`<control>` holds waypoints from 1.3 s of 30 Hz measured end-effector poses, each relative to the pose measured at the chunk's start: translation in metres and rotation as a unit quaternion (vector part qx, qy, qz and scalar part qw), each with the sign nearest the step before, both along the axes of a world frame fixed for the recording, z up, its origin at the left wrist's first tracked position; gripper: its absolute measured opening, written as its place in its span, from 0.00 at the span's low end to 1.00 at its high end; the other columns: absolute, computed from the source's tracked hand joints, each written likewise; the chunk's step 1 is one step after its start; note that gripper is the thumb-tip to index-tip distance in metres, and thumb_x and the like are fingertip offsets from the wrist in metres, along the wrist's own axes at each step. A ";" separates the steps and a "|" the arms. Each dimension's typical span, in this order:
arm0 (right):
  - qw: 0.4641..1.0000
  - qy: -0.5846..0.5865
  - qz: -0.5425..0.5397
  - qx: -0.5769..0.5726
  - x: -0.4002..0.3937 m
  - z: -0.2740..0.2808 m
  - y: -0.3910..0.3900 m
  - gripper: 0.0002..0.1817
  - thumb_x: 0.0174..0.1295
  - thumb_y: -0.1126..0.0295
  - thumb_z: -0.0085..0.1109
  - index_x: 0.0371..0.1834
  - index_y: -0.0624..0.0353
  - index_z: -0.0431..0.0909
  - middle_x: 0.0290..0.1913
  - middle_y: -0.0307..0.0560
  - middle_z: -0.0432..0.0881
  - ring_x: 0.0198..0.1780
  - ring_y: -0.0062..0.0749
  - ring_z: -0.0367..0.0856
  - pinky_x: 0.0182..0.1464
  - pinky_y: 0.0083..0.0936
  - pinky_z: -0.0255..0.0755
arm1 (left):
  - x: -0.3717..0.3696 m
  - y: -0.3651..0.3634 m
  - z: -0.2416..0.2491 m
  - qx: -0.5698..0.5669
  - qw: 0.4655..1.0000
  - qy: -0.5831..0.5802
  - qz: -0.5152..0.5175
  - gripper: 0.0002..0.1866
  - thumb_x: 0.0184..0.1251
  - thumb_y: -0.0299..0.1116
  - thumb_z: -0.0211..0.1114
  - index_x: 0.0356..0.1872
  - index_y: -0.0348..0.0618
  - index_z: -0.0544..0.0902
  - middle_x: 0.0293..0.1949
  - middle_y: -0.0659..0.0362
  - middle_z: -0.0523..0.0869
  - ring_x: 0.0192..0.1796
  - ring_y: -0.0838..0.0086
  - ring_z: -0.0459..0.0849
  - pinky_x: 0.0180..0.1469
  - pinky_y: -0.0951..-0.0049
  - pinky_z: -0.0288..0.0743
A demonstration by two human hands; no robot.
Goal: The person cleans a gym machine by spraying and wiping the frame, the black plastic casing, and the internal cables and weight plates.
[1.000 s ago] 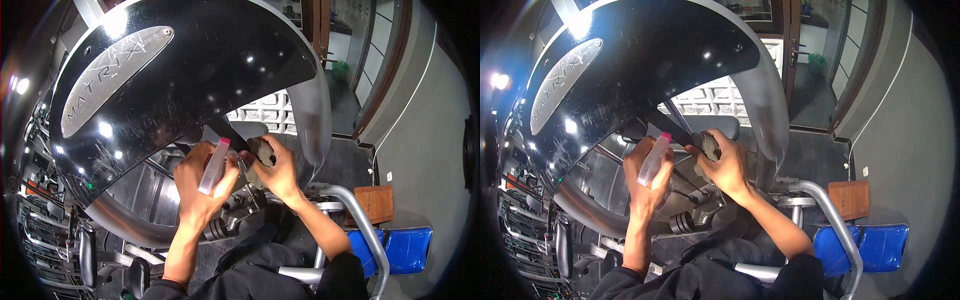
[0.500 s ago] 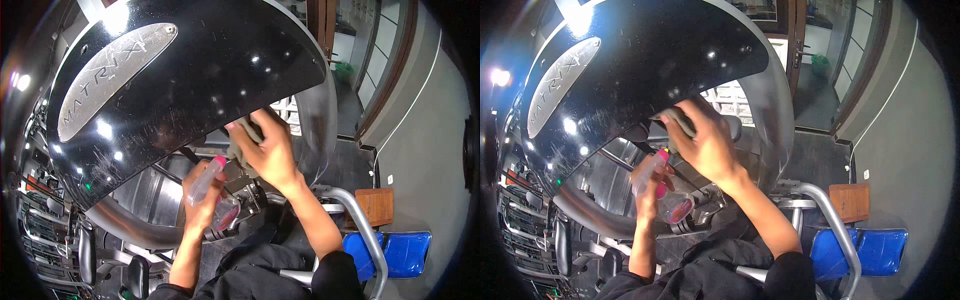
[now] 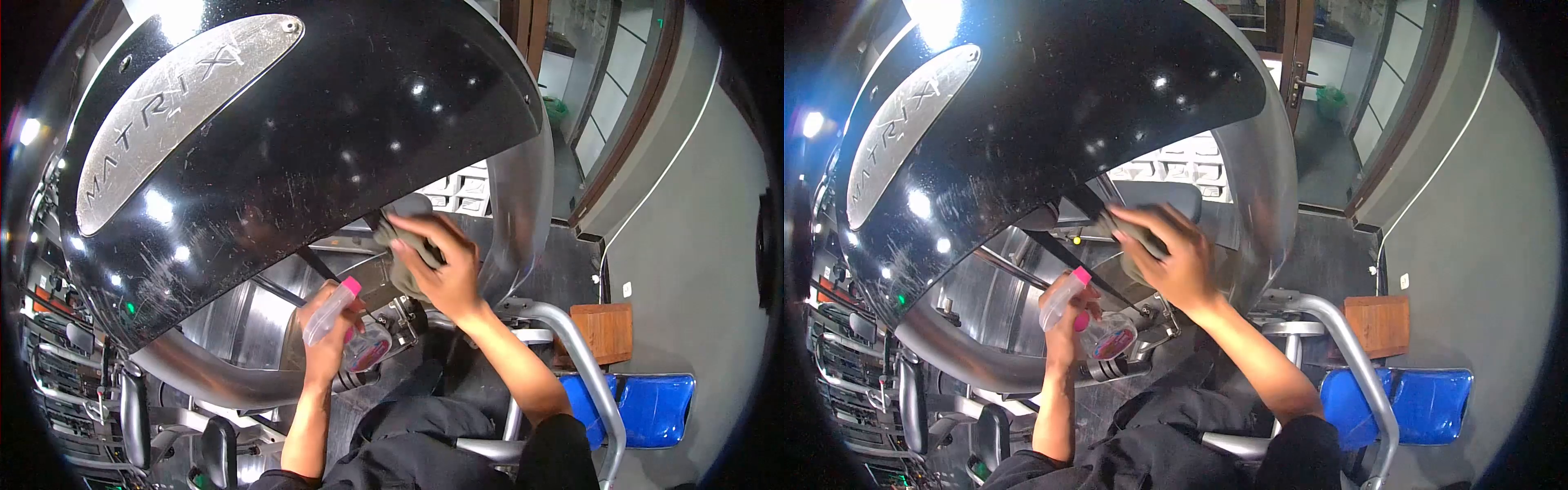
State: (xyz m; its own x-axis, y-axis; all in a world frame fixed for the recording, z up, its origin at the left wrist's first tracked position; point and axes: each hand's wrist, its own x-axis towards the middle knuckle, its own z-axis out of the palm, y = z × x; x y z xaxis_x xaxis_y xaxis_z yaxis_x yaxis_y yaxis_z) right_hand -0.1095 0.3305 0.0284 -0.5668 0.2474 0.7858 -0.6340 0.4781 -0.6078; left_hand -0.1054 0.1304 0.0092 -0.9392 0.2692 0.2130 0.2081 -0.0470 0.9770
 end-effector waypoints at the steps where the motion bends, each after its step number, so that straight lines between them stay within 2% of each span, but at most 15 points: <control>1: 1.000 0.000 0.000 0.000 -0.004 0.019 -0.004 0.12 0.57 0.75 0.69 0.46 0.59 0.84 0.39 0.48 0.86 0.39 0.38 0.87 0.40 0.28 0.77 | 0.002 0.002 0.001 -0.005 1.000 0.006 -0.006 0.08 0.60 0.31 0.61 0.30 0.34 0.79 0.31 0.58 0.80 0.26 0.76 0.80 0.29 0.77 0.73; 3: 0.999 0.045 -0.016 0.003 -0.013 0.049 -0.009 0.11 0.57 0.75 0.68 0.44 0.60 0.83 0.36 0.48 0.85 0.38 0.41 0.86 0.39 0.29 0.77 | 0.004 0.004 0.003 -0.009 1.000 0.015 -0.011 0.10 0.61 0.33 0.62 0.30 0.34 0.79 0.31 0.57 0.80 0.26 0.75 0.81 0.30 0.77 0.73; 8: 0.996 0.042 -0.020 0.073 -0.017 0.054 -0.007 0.12 0.57 0.72 0.69 0.43 0.60 0.83 0.39 0.49 0.84 0.39 0.44 0.85 0.39 0.31 0.77 | 0.002 0.000 -0.002 0.034 0.998 0.038 -0.034 0.15 0.66 0.40 0.63 0.32 0.34 0.79 0.32 0.56 0.80 0.27 0.73 0.81 0.31 0.75 0.73; 10: 0.999 0.048 -0.019 -0.001 -0.009 0.050 -0.012 0.10 0.53 0.75 0.69 0.39 0.63 0.83 0.35 0.49 0.84 0.36 0.37 0.82 0.40 0.27 0.73 | 0.002 0.001 -0.008 0.048 0.998 0.027 -0.027 0.15 0.67 0.40 0.62 0.33 0.34 0.79 0.33 0.55 0.80 0.27 0.73 0.81 0.31 0.75 0.73; 12: 1.000 0.022 0.002 0.004 -0.003 0.027 -0.008 0.12 0.55 0.76 0.71 0.42 0.62 0.84 0.39 0.48 0.85 0.39 0.35 0.84 0.43 0.26 0.75 | 0.002 0.002 -0.010 0.061 0.998 0.016 -0.022 0.16 0.67 0.41 0.62 0.34 0.35 0.78 0.33 0.55 0.80 0.27 0.73 0.81 0.32 0.74 0.73; 16: 0.999 -0.033 0.009 -0.004 0.007 -0.066 -0.003 0.16 0.53 0.78 0.72 0.46 0.61 0.84 0.44 0.50 0.85 0.45 0.37 0.85 0.47 0.26 0.77 | 0.002 0.009 -0.014 0.049 0.999 -0.021 -0.004 0.14 0.68 0.40 0.61 0.36 0.36 0.78 0.34 0.55 0.80 0.27 0.74 0.81 0.32 0.75 0.72; 21: 0.997 -0.076 -0.003 0.008 0.032 -0.142 0.016 0.20 0.53 0.76 0.72 0.52 0.55 0.83 0.46 0.46 0.83 0.46 0.38 0.86 0.47 0.28 0.79 | -0.001 0.019 -0.027 0.063 0.997 -0.046 0.010 0.13 0.69 0.38 0.60 0.37 0.36 0.78 0.35 0.57 0.81 0.27 0.75 0.81 0.32 0.76 0.71; 23: 0.983 -0.176 -0.002 0.042 0.046 -0.166 0.031 0.19 0.55 0.74 0.70 0.52 0.55 0.82 0.48 0.45 0.83 0.47 0.38 0.86 0.48 0.29 0.79 | -0.004 0.020 -0.032 0.035 0.999 -0.039 -0.003 0.09 0.68 0.34 0.61 0.38 0.37 0.78 0.36 0.59 0.81 0.27 0.77 0.80 0.32 0.77 0.71; 26: 0.972 -0.232 -0.001 0.047 0.061 -0.200 0.045 0.19 0.56 0.72 0.69 0.53 0.54 0.81 0.50 0.44 0.83 0.49 0.38 0.85 0.50 0.29 0.79 | -0.005 0.030 -0.042 0.079 0.996 -0.043 0.009 0.05 0.67 0.29 0.62 0.39 0.38 0.78 0.35 0.61 0.82 0.27 0.80 0.78 0.33 0.79 0.72; 28: 0.970 -0.241 0.004 0.029 0.061 -0.185 0.040 0.18 0.58 0.73 0.68 0.53 0.54 0.81 0.51 0.44 0.83 0.51 0.37 0.85 0.52 0.29 0.79 | -0.007 0.035 -0.050 0.075 0.996 -0.042 -0.001 0.06 0.65 0.27 0.66 0.39 0.40 0.78 0.31 0.64 0.81 0.26 0.83 0.76 0.33 0.80 0.72; 30: 0.971 -0.236 0.032 -0.016 0.049 -0.160 0.034 0.17 0.57 0.76 0.67 0.51 0.59 0.81 0.50 0.49 0.84 0.55 0.41 0.84 0.55 0.30 0.76 | -0.008 0.041 -0.054 0.000 0.997 -0.077 0.026 0.09 0.64 0.30 0.71 0.39 0.42 0.79 0.28 0.67 0.80 0.27 0.85 0.75 0.31 0.82 0.71; 31: 0.980 -0.194 0.032 -0.019 0.041 -0.146 0.029 0.15 0.60 0.77 0.65 0.51 0.60 0.81 0.50 0.49 0.85 0.53 0.39 0.84 0.55 0.29 0.75 | -0.009 0.044 -0.062 0.020 0.997 -0.069 0.020 0.11 0.62 0.32 0.74 0.39 0.44 0.80 0.27 0.70 0.79 0.27 0.88 0.75 0.30 0.84 0.68; 34: 0.990 -0.129 0.041 -0.033 0.022 -0.093 0.018 0.15 0.60 0.77 0.65 0.51 0.61 0.82 0.49 0.49 0.85 0.51 0.38 0.85 0.53 0.29 0.75 | -0.013 0.047 -0.080 -0.026 0.999 -0.031 0.008 0.13 0.64 0.35 0.73 0.41 0.42 0.79 0.30 0.66 0.79 0.28 0.84 0.76 0.31 0.80 0.70; 36: 0.993 -0.107 0.043 -0.040 0.013 -0.069 0.012 0.15 0.60 0.77 0.65 0.51 0.61 0.82 0.48 0.49 0.85 0.49 0.38 0.85 0.53 0.29 0.76 | -0.013 0.053 -0.085 -0.008 0.999 -0.038 0.003 0.12 0.64 0.35 0.72 0.40 0.41 0.79 0.30 0.66 0.79 0.29 0.84 0.76 0.31 0.80 0.70; 39: 0.994 -0.091 0.043 -0.051 0.014 -0.076 0.008 0.15 0.59 0.77 0.66 0.50 0.61 0.83 0.47 0.49 0.85 0.48 0.39 0.85 0.52 0.29 0.76 | -0.013 0.054 -0.088 0.028 0.999 -0.042 0.008 0.13 0.63 0.35 0.72 0.41 0.41 0.79 0.30 0.66 0.79 0.29 0.84 0.75 0.32 0.81 0.70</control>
State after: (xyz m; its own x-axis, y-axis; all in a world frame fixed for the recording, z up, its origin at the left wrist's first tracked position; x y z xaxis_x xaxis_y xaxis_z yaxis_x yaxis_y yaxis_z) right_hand -0.0954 0.3388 -0.0480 -0.7198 0.2656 0.6413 -0.5448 0.3564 -0.7591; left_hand -0.1182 0.1843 -0.0787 -0.9584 0.2443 0.1474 0.1263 -0.0999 0.9870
